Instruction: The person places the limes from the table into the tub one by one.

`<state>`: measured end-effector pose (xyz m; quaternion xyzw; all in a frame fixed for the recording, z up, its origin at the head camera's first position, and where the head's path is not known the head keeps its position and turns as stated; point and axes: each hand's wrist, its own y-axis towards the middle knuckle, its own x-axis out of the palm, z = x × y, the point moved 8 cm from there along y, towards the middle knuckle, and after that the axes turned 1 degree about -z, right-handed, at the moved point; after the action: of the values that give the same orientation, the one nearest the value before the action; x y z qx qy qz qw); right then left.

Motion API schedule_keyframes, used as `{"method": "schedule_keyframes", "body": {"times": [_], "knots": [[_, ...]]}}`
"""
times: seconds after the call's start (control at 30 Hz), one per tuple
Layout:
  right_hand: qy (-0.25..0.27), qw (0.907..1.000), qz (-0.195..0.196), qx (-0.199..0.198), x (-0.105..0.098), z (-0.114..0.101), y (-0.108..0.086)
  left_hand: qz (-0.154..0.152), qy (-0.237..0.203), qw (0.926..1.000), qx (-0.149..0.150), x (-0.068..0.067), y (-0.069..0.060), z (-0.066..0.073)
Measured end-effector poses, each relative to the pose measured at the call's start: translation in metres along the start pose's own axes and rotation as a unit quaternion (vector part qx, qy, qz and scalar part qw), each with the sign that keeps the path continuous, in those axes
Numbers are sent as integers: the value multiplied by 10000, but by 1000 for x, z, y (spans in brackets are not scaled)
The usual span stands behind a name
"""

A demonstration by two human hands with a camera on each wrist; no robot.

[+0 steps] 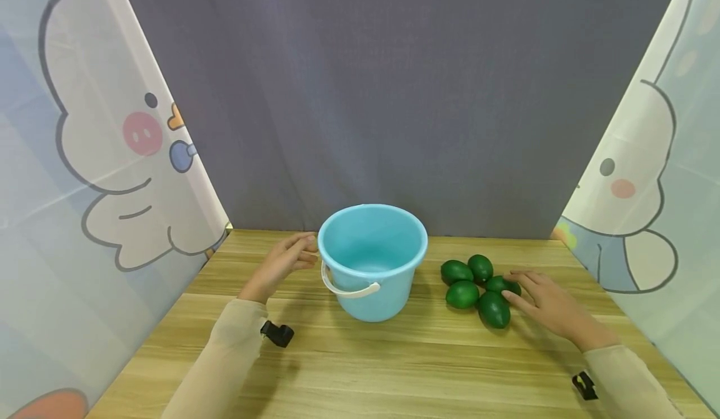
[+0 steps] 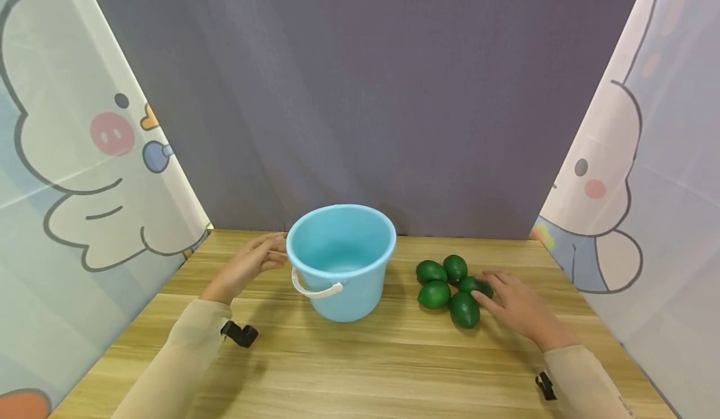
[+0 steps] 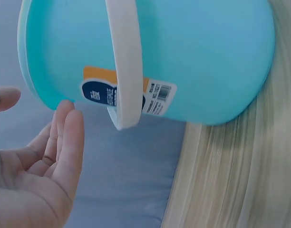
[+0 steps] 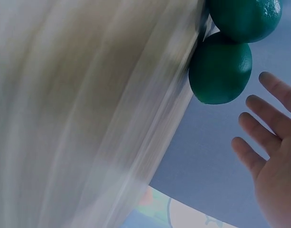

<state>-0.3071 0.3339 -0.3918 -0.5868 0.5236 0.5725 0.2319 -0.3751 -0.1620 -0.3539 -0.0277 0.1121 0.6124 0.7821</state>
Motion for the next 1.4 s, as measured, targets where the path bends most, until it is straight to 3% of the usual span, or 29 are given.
{"method": "schedule_keyframes", "body": {"times": [0.23, 0.7, 0.93, 1.17, 1.4], "knots": [[53, 9993, 204, -298, 2, -6, -1, -229, -341, 9991, -76, 8, 0, 2], [-272, 9954, 500, -771, 6, -22, 2, -174, -1233, 9914, -398, 12, 3, -2], [-192, 9968, 332, -700, 9, -25, 2, -305, -1691, 9844, -384, 17, 5, 1], [-367, 9946, 450, -856, 13, -28, 0, -277, -1767, 9831, -399, 18, 6, 1], [-91, 9972, 217, -704, 15, -31, 0, -231, -1875, 9808, -490, 20, 7, -1]]}}
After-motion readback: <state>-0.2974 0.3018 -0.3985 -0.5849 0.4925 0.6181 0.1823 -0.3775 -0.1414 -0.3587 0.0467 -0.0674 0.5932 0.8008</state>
